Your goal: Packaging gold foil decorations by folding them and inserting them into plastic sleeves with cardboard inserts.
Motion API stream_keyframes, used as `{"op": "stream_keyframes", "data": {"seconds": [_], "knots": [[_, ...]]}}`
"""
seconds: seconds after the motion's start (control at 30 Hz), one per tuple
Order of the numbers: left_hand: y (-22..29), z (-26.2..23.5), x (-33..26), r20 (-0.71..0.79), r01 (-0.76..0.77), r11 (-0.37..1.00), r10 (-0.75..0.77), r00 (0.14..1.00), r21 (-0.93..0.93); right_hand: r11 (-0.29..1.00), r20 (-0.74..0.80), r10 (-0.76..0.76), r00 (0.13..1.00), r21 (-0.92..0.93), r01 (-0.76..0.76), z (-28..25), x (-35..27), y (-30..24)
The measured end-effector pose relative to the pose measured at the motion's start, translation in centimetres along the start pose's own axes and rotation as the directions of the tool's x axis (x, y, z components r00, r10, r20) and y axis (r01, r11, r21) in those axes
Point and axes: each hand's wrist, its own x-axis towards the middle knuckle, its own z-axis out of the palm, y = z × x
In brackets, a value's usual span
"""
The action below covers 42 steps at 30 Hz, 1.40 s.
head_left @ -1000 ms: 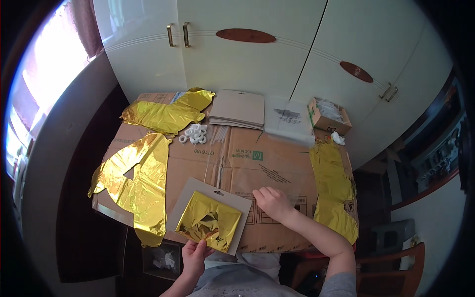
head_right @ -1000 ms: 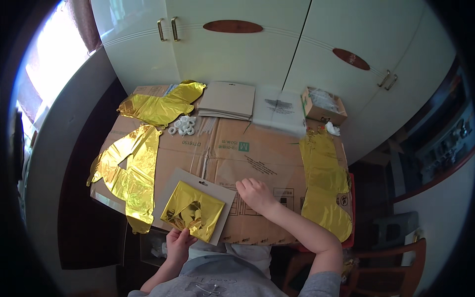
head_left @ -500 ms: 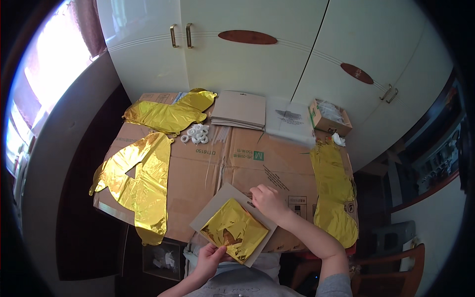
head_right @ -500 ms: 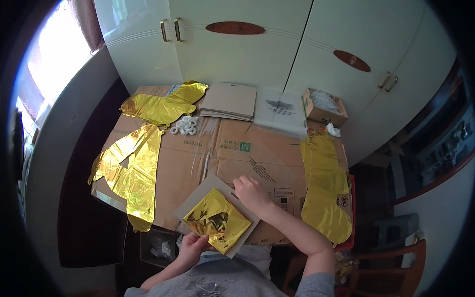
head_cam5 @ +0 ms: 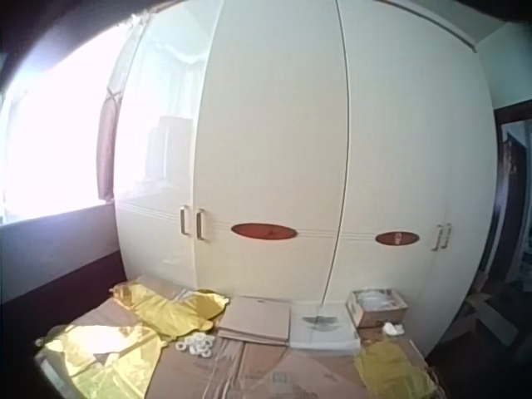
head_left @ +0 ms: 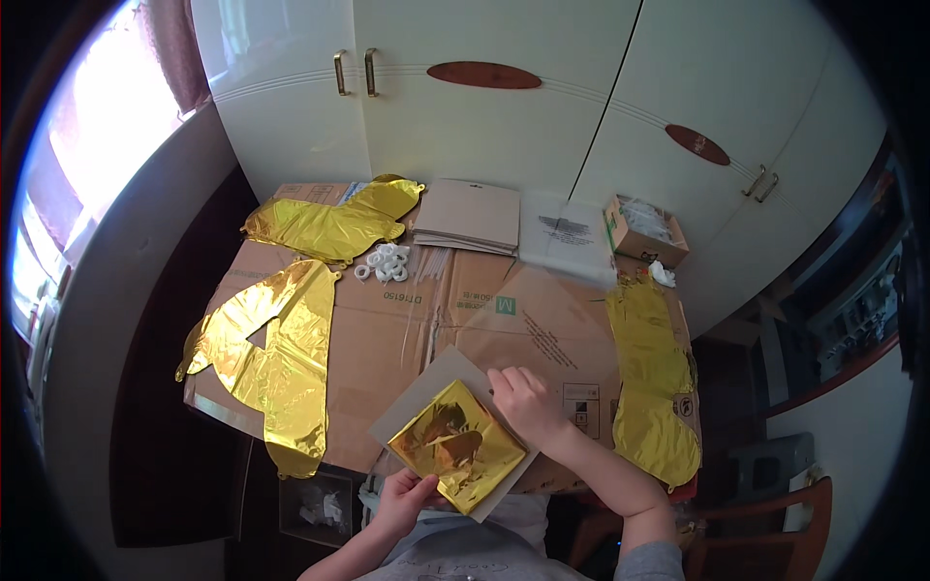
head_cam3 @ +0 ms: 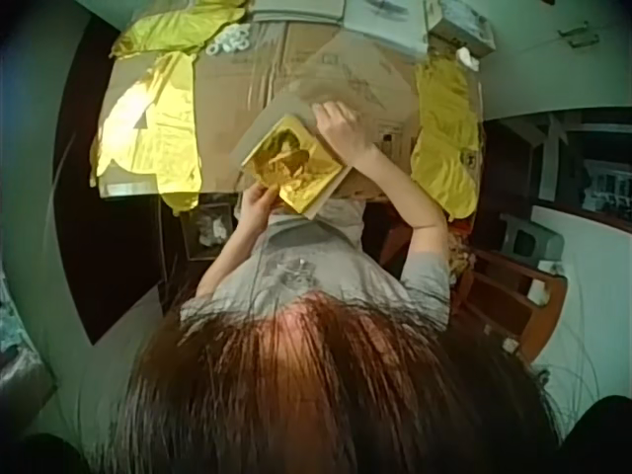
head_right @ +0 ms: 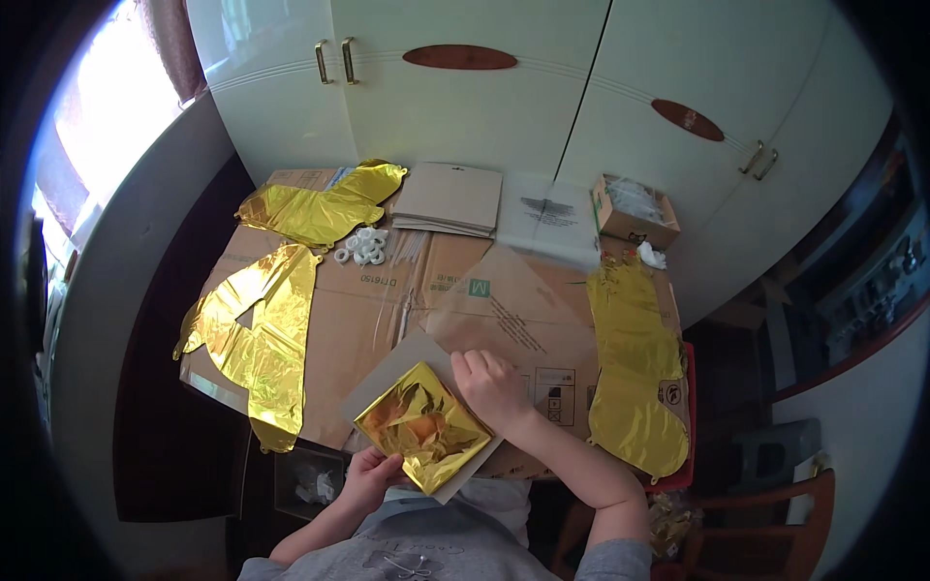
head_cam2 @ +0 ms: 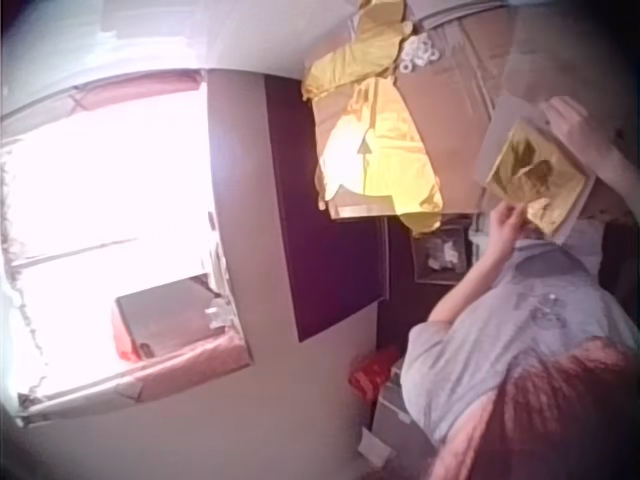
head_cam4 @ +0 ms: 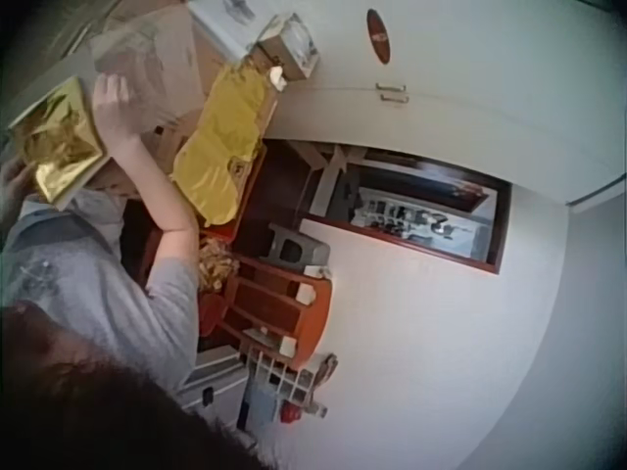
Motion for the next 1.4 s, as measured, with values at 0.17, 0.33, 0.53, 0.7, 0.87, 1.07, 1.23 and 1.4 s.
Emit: {"op": "stream_keyframes", "data": {"seconds": [0.17,0.33,0.53,0.7,0.87,1.07,1.23,1.4], "knots": [[-0.6,-1.2,0.1,0.013,0.055,0.996,-0.054,0.998,-0.069,0.983,0.074,0.061,0.995,0.17,-0.072,1.7,-0.5,0.3],[-0.6,-1.7,-0.8,-0.018,0.025,0.996,-0.027,0.999,-0.086,0.979,0.067,-0.019,0.998,0.203,0.005,2.7,-0.6,-1.6],[-1.0,-1.7,-1.7,-0.104,0.018,0.996,-0.026,0.994,-0.084,0.985,0.001,-0.149,0.989,0.089,0.148,1.6,0.7,-4.3],[-1.1,-1.2,-2.3,-0.089,-0.04,0.997,0.034,0.995,-0.072,0.981,-0.079,-0.195,0.978,-0.031,0.193,1.3,1.5,-5.5],[-2.1,-1.4,-3.1,-0.119,0.064,0.996,-0.072,0.99,-0.068,0.987,-0.037,-0.163,0.986,-0.017,0.162,1.1,2.0,-5.2],[-1.3,-1.5,-2.3,-0.095,-0.002,0.992,-0.01,0.995,-0.126,0.979,-0.017,-0.194,0.981,0.054,0.194,2.0,1.4,-6.2],[-1.0,-1.1,-1.6,-0.085,-0.066,0.993,0.057,0.995,-0.101,0.972,0.001,-0.232,0.973,0.042,0.232,1.6,1.5,-7.4],[0.0,0.2,-0.7,-0.101,-0.109,0.988,0.098,0.99,-0.112,0.96,-0.037,-0.28,0.959,-0.027,0.279,2.2,1.2,-8.5]]}}
